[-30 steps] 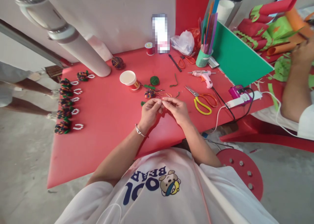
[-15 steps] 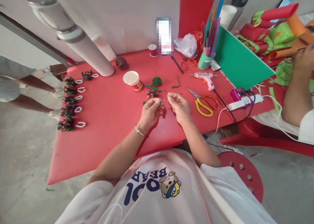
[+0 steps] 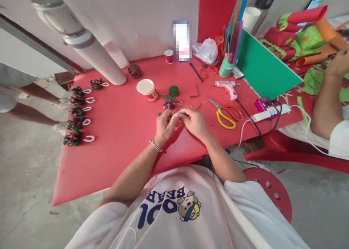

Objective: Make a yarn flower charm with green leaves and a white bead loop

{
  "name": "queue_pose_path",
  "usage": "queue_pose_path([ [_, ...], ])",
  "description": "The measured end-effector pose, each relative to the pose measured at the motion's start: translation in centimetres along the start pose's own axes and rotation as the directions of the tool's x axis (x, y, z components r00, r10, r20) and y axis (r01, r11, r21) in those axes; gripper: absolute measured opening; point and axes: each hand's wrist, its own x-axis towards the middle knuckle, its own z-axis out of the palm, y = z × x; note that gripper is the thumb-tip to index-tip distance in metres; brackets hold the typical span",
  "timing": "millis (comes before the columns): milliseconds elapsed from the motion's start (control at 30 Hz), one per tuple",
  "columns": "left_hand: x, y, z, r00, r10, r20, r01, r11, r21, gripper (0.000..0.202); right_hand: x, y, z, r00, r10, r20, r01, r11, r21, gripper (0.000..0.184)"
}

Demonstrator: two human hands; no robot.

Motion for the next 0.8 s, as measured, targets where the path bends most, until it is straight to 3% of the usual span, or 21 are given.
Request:
queue_pose_path([
  [133,0.2,-0.3,-0.4,0.998,0.025,0.057,-0.028,0.998,0.056,0.060,0.0,-0.2,-0.3,0.977,-0.161,0.137,0.190,0.952,-0.240,0.028],
  [233,0.2,-0.2,-0.6,0.995,0.041,0.094,-0.042,0.999,0.012,0.061,0.5,-0.1,-1.7,0.950,-0.159,0.270,0.242,0.918,-0.313,0.030],
  [300,0.1,-0.1,-0.6,0.998,0.022,0.062,-0.022,1.000,-0.009,0.059,1.3,0.3,-3.9,0.953,-0.104,0.286,0.226,0.871,-0.436,0.033],
  [367,0.0,-0.1,-0.4,1.000,-0.010,0.007,0.010,1.000,-0.025,0.058,2.0,1.2,-6.7,0.996,-0.068,0.057,0.089,0.718,-0.691,0.044],
  [433,-0.1,-0.1,-0.2,0.999,-0.040,-0.033,0.038,0.998,-0.041,0.057,2.6,2.6,-9.4,0.979,-0.046,-0.197,-0.143,0.528,-0.837,0.058],
  [533,-0.1,-0.2,0.2,0.998,-0.052,-0.037,0.050,0.997,-0.052,0.057,3.0,4.8,-11.8,0.951,0.047,-0.305,-0.300,0.373,-0.878,0.069],
  [633,-0.2,-0.3,0.4,1.000,-0.029,-0.012,0.028,0.999,-0.017,0.059,3.3,5.7,-12.5,0.948,0.052,-0.315,-0.313,0.337,-0.888,0.066],
  [800,-0.3,-0.3,0.3,0.999,-0.027,-0.027,0.027,1.000,0.014,0.059,4.2,5.3,-13.0,0.912,0.013,-0.410,-0.381,0.396,-0.835,0.061],
])
